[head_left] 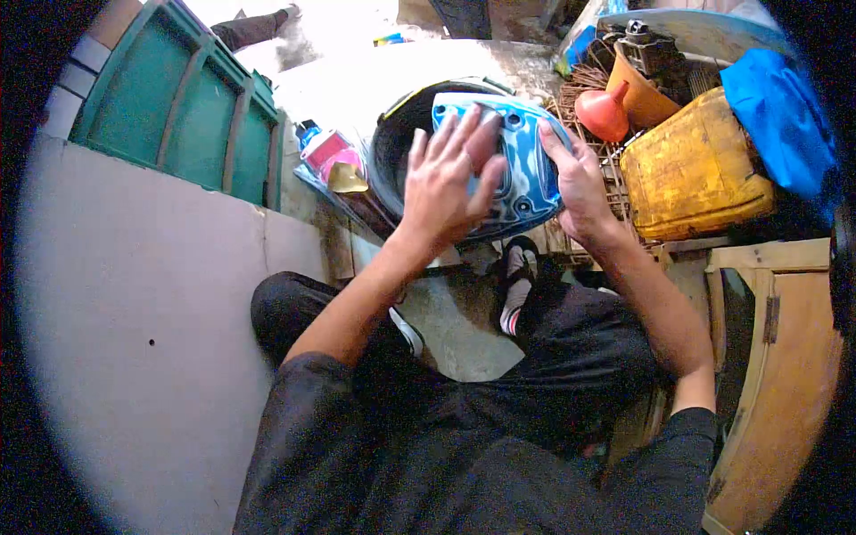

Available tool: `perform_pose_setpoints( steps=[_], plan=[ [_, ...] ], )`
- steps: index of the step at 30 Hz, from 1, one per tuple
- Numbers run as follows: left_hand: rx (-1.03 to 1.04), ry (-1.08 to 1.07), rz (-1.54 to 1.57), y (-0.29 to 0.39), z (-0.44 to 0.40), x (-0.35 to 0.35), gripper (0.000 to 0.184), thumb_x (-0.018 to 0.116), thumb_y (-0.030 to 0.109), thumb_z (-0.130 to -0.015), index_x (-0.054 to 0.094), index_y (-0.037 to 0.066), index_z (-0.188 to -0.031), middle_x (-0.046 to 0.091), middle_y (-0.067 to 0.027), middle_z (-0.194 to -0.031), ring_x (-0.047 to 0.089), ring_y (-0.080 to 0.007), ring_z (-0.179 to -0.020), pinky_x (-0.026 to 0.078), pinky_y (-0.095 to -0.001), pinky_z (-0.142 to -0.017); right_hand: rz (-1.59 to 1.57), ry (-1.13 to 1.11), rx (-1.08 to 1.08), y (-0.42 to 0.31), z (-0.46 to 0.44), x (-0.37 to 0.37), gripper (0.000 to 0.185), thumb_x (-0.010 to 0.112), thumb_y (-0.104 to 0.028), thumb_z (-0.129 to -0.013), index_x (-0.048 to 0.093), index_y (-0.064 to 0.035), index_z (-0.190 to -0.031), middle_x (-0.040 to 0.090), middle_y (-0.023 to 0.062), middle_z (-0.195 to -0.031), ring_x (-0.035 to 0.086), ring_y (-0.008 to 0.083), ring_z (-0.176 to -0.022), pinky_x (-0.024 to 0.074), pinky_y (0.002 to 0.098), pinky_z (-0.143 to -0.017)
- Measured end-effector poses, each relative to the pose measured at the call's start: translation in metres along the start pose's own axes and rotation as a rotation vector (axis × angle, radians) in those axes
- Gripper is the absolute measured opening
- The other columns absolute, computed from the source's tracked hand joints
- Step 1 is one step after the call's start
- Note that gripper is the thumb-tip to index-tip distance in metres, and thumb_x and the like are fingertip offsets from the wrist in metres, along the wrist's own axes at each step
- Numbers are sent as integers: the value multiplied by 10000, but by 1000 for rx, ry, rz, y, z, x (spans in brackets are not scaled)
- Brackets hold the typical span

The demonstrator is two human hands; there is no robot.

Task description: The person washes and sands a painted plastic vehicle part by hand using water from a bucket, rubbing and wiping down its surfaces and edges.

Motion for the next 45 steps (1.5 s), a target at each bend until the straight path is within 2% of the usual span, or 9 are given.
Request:
perform_pose_setpoints(
  steps=[4,8,14,18,24,28,31,36,45],
  plan=[
    [-462,48,334,-42,-8,13,546,422,383,-991,446,11,-1390,452,-228,-1419,420,-410,-1313,271,-514,-1113,6,-9,32,-3,6,4,224,562,-238,-984,683,-56,-1037,678,-13,-936,596,52,-793,474,211,-740],
    [-109,-45,-66,6,10,4,610,452,434,-968,395,47,-1436,399,-239,-1456,386,-460,-1325,305,-514,-1099,55,20,9,-4,5,6,227,567,-244,-983,687,-55,-1027,685,-16,-892,602,55,-763,480,209,-715],
    [-694,-53,502,-34,-5,9,668,390,411,-1001,289,-80,-1443,387,-331,-1413,418,-454,-1279,351,-421,-1059,196,-28,3,4,3,-2,262,558,-231,-988,638,-39,-1148,690,13,-1012,635,76,-846,506,234,-789],
    [-368,-56,112,-10,13,7,696,412,428,-988,235,-34,-1478,296,-329,-1477,307,-478,-1363,251,-505,-1119,51,51,-43,-5,5,6,264,588,-262,-975,684,-29,-1055,689,2,-912,609,72,-777,490,228,-721],
    [-586,-44,327,-19,3,14,732,367,466,-996,187,-48,-1485,292,-328,-1479,314,-477,-1360,261,-494,-1122,125,-6,-8,5,5,-1,261,599,-272,-971,677,-37,-1054,682,-9,-916,597,53,-781,476,202,-715],
    [-377,-127,39,-2,13,7,750,367,484,-991,178,-54,-1479,310,-334,-1465,364,-496,-1317,291,-529,-1088,64,31,21,3,10,6,235,601,-270,-970,675,-50,-1005,669,-20,-882,583,47,-755,468,197,-701],
    [-785,-194,585,-31,-7,11,788,383,496,-980,157,-79,-1470,237,-344,-1493,370,-470,-1326,281,-510,-1095,41,7,67,0,16,12,221,601,-266,-970,671,-57,-985,661,-23,-867,578,49,-745,464,201,-688],
    [-615,-234,285,4,20,10,870,365,558,-968,88,-80,-1490,136,-323,-1538,200,-447,-1425,135,-612,-1127,76,11,41,-3,14,9,213,596,-257,-974,667,-57,-987,673,-8,-900,587,51,-768,468,202,-694],
    [-655,-215,369,7,19,8,718,368,516,-982,310,-46,-1426,298,-352,-1456,210,-490,-1398,113,-587,-1137,158,3,-33,5,8,1,224,584,-269,-982,667,-62,-988,656,-28,-866,563,43,-732,451,199,-665]
  ],
)
Point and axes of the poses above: each hand's wrist, its own z-axis away from the middle knuckle, its own x-axis out of the palm, y = z × x, the point moved 2 cm from there along -z, towards the middle knuckle
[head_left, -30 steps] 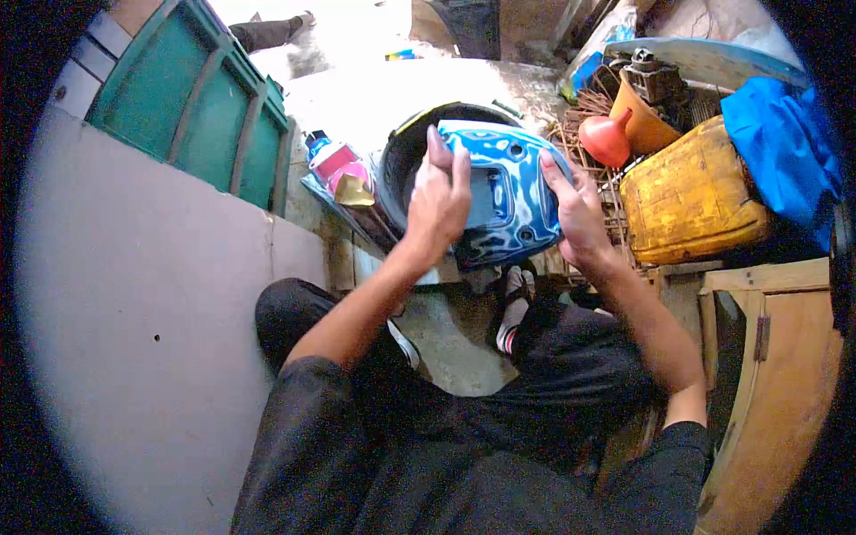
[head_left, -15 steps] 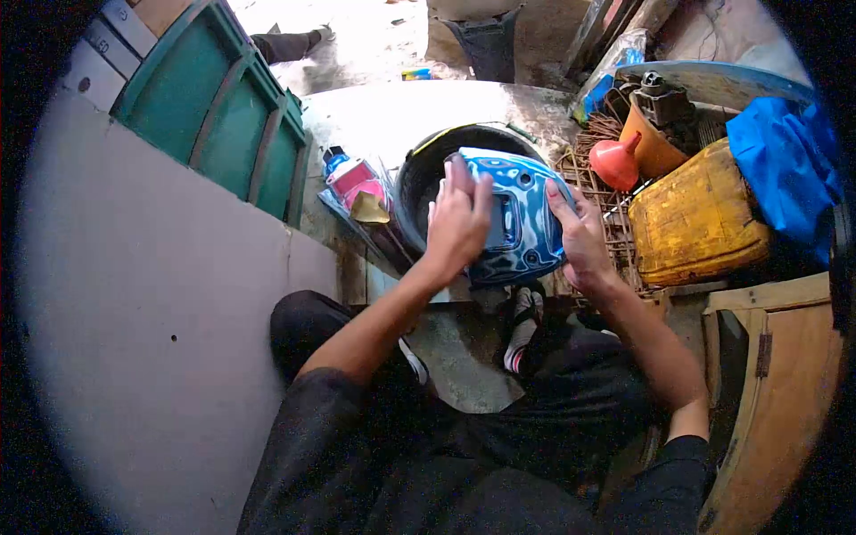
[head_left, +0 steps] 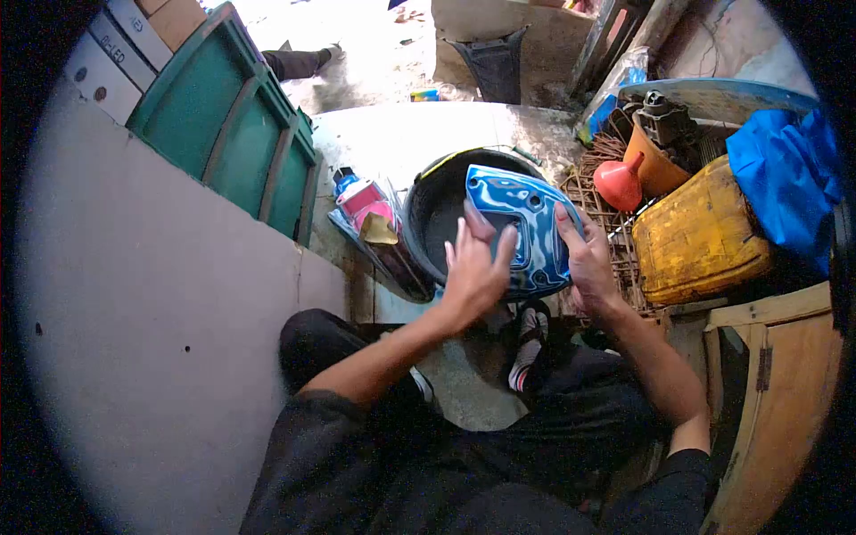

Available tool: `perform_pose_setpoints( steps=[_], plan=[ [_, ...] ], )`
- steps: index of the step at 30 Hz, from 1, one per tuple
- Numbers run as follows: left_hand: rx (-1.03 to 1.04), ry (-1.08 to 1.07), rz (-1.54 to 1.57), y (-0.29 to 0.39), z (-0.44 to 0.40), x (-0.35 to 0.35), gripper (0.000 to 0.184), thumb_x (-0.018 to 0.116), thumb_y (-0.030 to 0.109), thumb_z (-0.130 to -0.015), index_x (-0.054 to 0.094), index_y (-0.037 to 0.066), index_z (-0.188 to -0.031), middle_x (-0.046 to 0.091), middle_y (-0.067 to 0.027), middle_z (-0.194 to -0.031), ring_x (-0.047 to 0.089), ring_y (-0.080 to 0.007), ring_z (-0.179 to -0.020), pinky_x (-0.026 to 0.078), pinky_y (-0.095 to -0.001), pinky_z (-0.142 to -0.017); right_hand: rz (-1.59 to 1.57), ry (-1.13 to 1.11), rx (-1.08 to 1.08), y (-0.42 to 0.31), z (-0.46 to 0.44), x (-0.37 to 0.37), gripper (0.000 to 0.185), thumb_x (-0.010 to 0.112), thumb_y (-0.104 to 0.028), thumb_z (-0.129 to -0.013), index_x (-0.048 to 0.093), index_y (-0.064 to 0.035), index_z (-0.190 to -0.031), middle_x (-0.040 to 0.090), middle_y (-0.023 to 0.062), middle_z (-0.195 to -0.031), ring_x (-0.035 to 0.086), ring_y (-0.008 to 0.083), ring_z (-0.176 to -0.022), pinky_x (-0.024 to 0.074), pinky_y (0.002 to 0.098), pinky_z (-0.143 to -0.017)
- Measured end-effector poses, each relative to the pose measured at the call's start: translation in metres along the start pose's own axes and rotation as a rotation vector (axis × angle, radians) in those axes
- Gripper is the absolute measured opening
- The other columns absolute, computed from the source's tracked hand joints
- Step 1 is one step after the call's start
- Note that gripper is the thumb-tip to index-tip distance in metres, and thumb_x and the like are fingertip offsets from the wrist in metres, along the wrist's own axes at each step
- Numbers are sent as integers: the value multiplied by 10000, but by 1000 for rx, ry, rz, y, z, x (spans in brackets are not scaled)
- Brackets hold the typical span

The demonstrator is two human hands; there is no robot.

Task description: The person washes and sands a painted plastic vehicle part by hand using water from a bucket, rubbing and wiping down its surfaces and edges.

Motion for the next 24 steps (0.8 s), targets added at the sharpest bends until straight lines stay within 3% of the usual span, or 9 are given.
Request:
perform_pose_setpoints(
  steps=[1,3,5,6,9,10,17,21,24],
  plan=[
    [38,-74,1,0,6,4,686,368,491,-988,305,-30,-1430,278,-332,-1474,158,-497,-1412,68,-595,-1139,-2,3,-8,-2,-1,3,224,584,-269,-982,667,-62,-988,656,-28,-866,563,43,-732,451,199,-665],
    [17,-81,116,7,-3,4,653,365,505,-991,433,-51,-1326,412,-316,-1386,323,-461,-1350,203,-535,-1122,-111,49,56,-6,5,11,238,577,-279,-985,665,-57,-982,649,-32,-847,563,40,-734,450,199,-668],
    [-69,-74,325,9,-16,-11,645,347,519,-1000,539,-73,-1169,570,-283,-1186,524,-408,-1145,365,-439,-1017,-88,-43,96,-2,11,16,249,563,-293,-992,665,-65,-991,641,-39,-841,551,34,-752,443,197,-678],
    [-66,52,409,-25,-29,6,639,311,505,-1021,593,-68,-1052,644,-201,-1001,594,-307,-911,436,-371,-884,-55,-89,50,8,8,15,258,555,-297,-996,665,-63,-1009,641,-37,-846,544,34,-758,443,199,-689],
    [-77,85,828,-9,-20,7,634,261,468,-1043,594,-71,-1061,647,-152,-986,583,-239,-895,436,-351,-885,6,-114,-44,0,8,16,290,533,-304,-1007,658,-46,-1052,631,-36,-847,518,39,-759,438,207,-700],
    [-39,70,772,-4,-18,4,648,223,459,-1050,600,-68,-1065,645,-120,-1005,561,-189,-902,437,-337,-883,65,-118,-67,-4,9,11,264,535,-275,-1006,641,-41,-1070,644,-17,-897,553,53,-819,458,217,-756],
    [-102,160,717,-21,-28,-5,581,246,429,-1053,595,-28,-1138,663,-104,-1042,593,-194,-943,424,-337,-910,202,-59,-206,-4,8,7,295,530,-289,-1009,635,-23,-1084,621,-29,-864,510,50,-790,433,222,-732],
    [-310,121,1083,-12,-39,-19,514,253,417,-1052,605,49,-1127,660,-88,-1085,598,-187,-1017,408,-366,-939,284,-199,-144,-15,14,14,239,576,-214,-988,605,-32,-1138,637,-14,-901,539,57,-841,452,240,-768],
    [-297,46,1301,-17,-40,-32,481,247,406,-1053,592,78,-1126,647,-80,-1113,595,-187,-1053,409,-373,-944,289,-279,-291,-17,15,22,357,592,-121,-960,507,-39,-1297,648,69,-1096,592,122,-1014,462,273,-900]
  ],
)
Point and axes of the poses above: each hand's wrist, its own z-axis away from the middle knuckle, its own x-axis out of the palm, y = z × x, the point moved 2 cm from there along -z, towards the middle knuckle
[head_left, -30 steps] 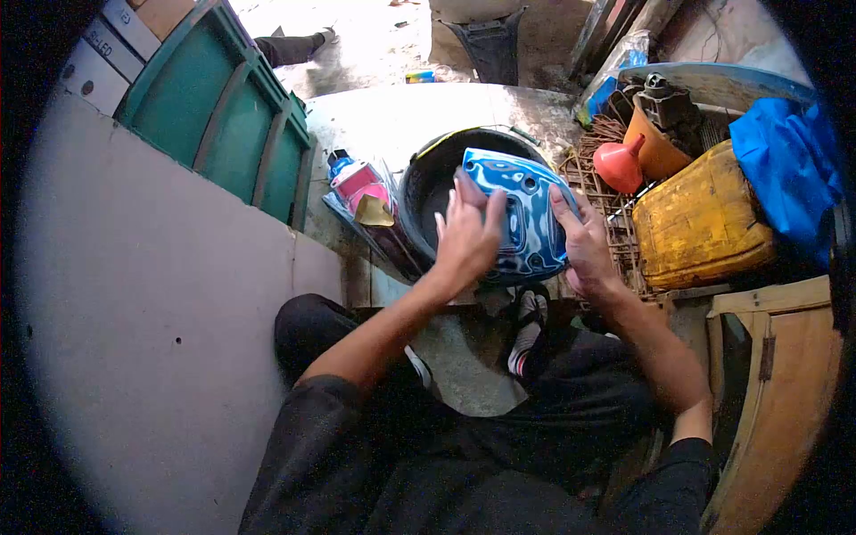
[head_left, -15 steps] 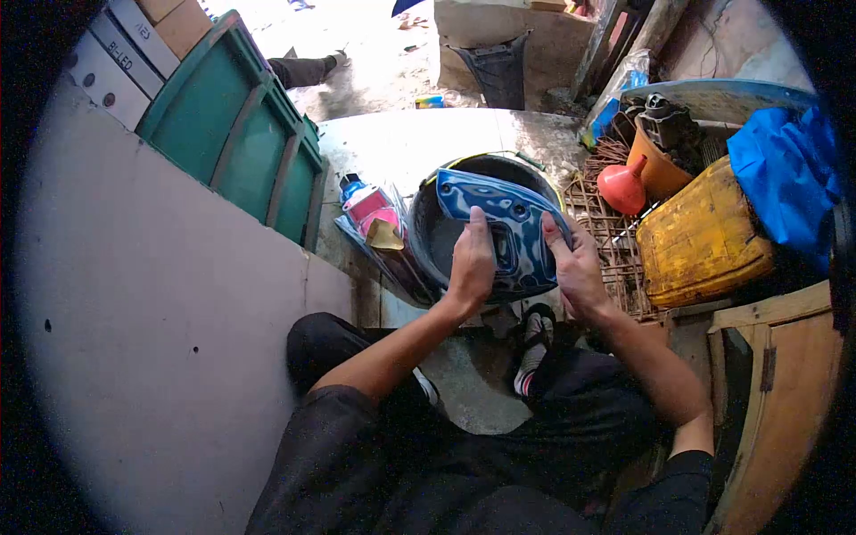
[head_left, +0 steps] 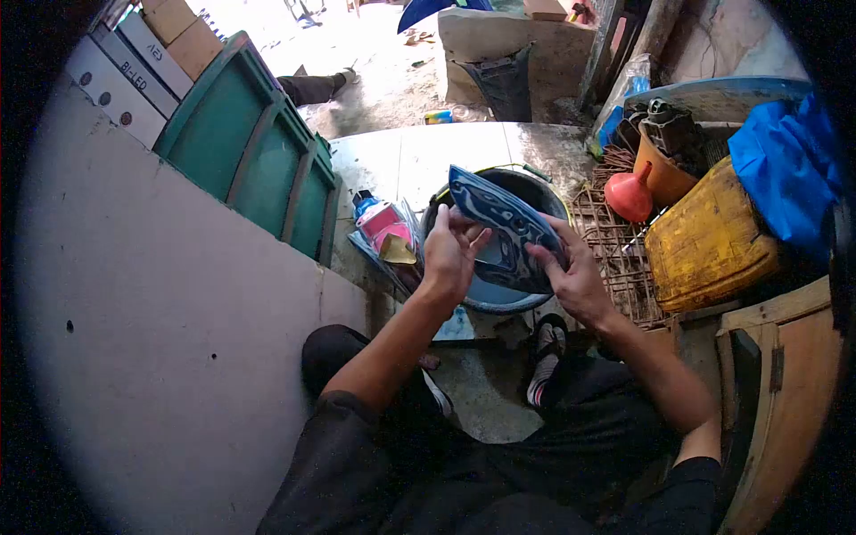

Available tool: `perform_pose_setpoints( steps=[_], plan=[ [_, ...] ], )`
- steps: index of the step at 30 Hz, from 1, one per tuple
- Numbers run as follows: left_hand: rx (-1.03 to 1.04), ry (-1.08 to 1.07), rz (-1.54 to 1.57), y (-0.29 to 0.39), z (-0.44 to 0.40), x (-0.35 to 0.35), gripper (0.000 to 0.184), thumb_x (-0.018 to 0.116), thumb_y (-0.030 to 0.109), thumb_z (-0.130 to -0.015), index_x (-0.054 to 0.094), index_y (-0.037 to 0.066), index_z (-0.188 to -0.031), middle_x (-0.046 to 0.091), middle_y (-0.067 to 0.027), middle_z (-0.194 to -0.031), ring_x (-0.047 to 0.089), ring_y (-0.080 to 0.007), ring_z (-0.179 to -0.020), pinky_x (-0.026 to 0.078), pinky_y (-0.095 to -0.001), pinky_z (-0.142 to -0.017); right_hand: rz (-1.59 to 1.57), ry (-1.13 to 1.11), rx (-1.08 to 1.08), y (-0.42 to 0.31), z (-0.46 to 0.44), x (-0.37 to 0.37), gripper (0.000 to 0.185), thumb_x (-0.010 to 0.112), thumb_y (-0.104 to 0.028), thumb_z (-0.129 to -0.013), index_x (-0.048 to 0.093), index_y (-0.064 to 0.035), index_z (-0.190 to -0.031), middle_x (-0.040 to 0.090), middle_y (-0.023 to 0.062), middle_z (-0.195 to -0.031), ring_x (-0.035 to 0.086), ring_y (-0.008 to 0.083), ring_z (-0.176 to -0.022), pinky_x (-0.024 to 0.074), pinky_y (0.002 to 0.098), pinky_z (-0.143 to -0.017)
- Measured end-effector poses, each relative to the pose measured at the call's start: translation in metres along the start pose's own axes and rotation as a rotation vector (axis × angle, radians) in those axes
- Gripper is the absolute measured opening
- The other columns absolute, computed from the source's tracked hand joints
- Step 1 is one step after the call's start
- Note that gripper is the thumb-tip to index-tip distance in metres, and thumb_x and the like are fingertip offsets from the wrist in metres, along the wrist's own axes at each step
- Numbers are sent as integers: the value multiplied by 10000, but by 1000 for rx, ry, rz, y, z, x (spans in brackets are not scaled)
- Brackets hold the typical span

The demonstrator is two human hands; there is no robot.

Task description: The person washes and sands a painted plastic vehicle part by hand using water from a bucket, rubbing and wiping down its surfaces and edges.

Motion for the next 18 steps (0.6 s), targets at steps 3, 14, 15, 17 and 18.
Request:
perform_pose_setpoints(
  steps=[3,14,15,17,18],
  plan=[
    [43,-37,-35,-2,9,9,441,263,363,-1057,568,60,-1159,633,-82,-1141,596,-187,-1061,437,-360,-914,107,-92,-56,8,1,-1,517,607,-83,-927,405,-47,-1401,610,134,-1230,585,172,-1120,442,302,-977],
    [348,-116,-815,-41,21,4,458,303,310,-1038,540,-52,-1189,662,-207,-1037,613,-276,-1015,423,-345,-913,263,-107,-38,20,0,-3,434,585,-91,-932,469,-93,-1350,699,194,-972,688,192,-916,530,328,-762],
    [279,-135,-812,-24,23,10,449,298,312,-1038,530,-45,-1180,654,-236,-1024,617,-337,-1017,429,-370,-897,253,-99,-52,20,1,-1,424,577,-89,-936,471,-89,-1346,699,199,-966,692,194,-906,530,329,-748],
    [207,-163,-801,-21,27,16,440,294,314,-1039,521,-38,-1171,647,-264,-1010,620,-398,-1020,435,-396,-882,266,-97,-28,5,2,-3,426,573,-86,-936,468,-94,-1349,696,205,-961,692,196,-902,528,330,-743],
    [273,-166,-877,-27,32,19,436,291,323,-1038,514,-32,-1161,630,-297,-998,599,-443,-1020,438,-426,-859,276,-114,9,3,2,-4,433,574,-84,-934,466,-97,-1352,694,209,-965,694,203,-901,527,335,-743]
  ],
)
Point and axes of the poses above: each hand's wrist, its own z-axis away from the middle knuckle, its own x-axis out of the palm, y = z × x, the point moved 2 cm from there along -z, towards the middle knuckle
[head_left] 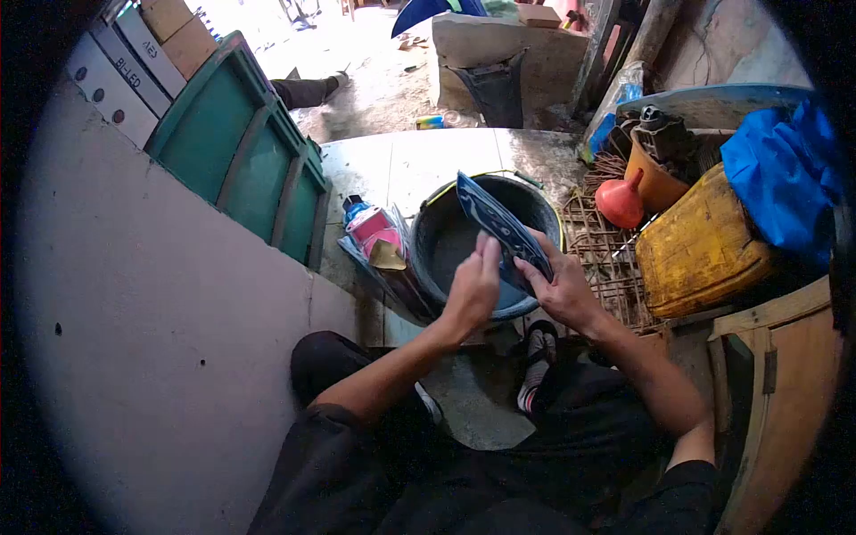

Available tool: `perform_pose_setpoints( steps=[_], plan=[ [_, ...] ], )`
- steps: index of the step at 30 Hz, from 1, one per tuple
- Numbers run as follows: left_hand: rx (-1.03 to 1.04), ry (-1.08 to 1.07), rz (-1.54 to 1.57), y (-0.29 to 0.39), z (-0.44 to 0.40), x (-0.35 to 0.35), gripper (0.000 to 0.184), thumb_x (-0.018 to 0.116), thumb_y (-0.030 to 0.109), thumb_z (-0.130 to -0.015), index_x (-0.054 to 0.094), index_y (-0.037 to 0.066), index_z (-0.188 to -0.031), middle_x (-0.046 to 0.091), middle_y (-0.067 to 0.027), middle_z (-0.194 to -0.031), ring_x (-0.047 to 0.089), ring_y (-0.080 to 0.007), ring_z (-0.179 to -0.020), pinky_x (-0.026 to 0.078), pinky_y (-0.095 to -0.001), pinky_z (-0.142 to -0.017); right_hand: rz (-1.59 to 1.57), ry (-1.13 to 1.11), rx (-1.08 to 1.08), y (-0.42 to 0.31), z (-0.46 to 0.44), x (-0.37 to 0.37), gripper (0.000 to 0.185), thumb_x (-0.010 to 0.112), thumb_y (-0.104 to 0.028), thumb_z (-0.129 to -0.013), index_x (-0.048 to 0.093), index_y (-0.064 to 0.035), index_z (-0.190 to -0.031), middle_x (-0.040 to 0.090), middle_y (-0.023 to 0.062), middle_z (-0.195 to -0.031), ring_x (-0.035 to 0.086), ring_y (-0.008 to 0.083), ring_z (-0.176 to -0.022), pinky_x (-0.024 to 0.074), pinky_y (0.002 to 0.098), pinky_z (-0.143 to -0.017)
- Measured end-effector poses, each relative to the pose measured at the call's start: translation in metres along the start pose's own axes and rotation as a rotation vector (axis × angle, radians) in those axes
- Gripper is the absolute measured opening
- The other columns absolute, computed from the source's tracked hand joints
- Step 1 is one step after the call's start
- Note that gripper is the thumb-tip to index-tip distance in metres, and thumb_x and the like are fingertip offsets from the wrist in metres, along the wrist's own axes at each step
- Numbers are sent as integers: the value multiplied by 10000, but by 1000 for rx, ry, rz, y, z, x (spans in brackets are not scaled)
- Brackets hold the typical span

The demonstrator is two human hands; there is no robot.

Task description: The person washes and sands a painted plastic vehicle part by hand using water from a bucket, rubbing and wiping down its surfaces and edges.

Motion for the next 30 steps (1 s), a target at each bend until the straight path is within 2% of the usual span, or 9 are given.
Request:
perform_pose_setpoints(
  steps=[3,6,9,14,19,21,26,28,30],
  plan=[
    [32,18,-145,-2,12,10,453,289,363,-1034,492,-25,-1149,590,-362,-975,548,-512,-1017,437,-493,-806,66,-9,-47,4,1,0,449,578,-78,-926,462,-106,-1359,688,217,-956,699,221,-889,524,353,-740],
    [-161,-102,-137,-12,1,4,532,265,412,-1038,508,-61,-1057,593,-356,-949,549,-514,-1010,428,-491,-807,86,-67,3,3,4,5,466,577,-78,-924,454,-119,-1372,681,226,-935,695,302,-936,524,372,-749],
    [-31,33,-80,-3,11,9,593,245,432,-1041,545,-78,-1008,596,-339,-926,575,-494,-964,429,-477,-817,54,-55,-15,-1,1,5,481,579,-76,-923,447,-124,-1383,684,227,-927,691,329,-936,526,376,-744],
    [-242,-79,233,-21,-2,9,758,124,548,-1020,551,-54,-1193,616,-284,-1073,566,-410,-1066,406,-407,-951,125,-83,45,1,2,6,478,576,-122,-931,447,-154,-1390,662,243,-888,694,365,-861,522,371,-691],
    [-104,-105,-9,-3,17,15,771,127,576,-1012,460,-59,-1296,567,-302,-1188,510,-403,-1206,360,-397,-1015,176,-73,-39,4,2,6,467,558,-142,-939,448,-165,-1393,653,273,-920,664,423,-850,520,443,-693],
    [-168,-178,78,-7,15,16,908,85,680,-951,405,-71,-1349,478,-260,-1345,415,-308,-1300,277,-360,-1104,159,-81,-30,8,3,7,469,548,-144,-941,443,-164,-1397,648,283,-931,652,437,-863,515,469,-694],
    [-235,-146,86,-24,9,23,806,123,612,-990,415,-63,-1319,523,-313,-1270,450,-432,-1263,335,-390,-1044,204,-102,-10,1,1,4,490,550,-141,-939,425,-169,-1413,654,269,-907,660,430,-845,515,457,-686],
    [104,13,-69,-27,15,33,763,112,585,-999,409,-56,-1286,555,-340,-1182,485,-475,-1194,377,-435,-989,225,-91,-11,1,1,3,497,552,-141,-939,420,-173,-1418,655,266,-896,663,429,-829,515,451,-679],
    [15,-79,-2,-24,10,23,759,104,586,-996,398,-47,-1293,549,-342,-1186,481,-486,-1189,374,-462,-980,170,-101,69,-3,3,4,497,553,-138,-940,420,-177,-1417,657,259,-881,663,426,-820,514,445,-664]
  ],
)
Point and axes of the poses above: each hand's wrist, its own z-axis away from the middle knuckle, its own x-axis out of the palm, y = z × x, the point moved 2 cm from there along -z, towards the middle knuckle
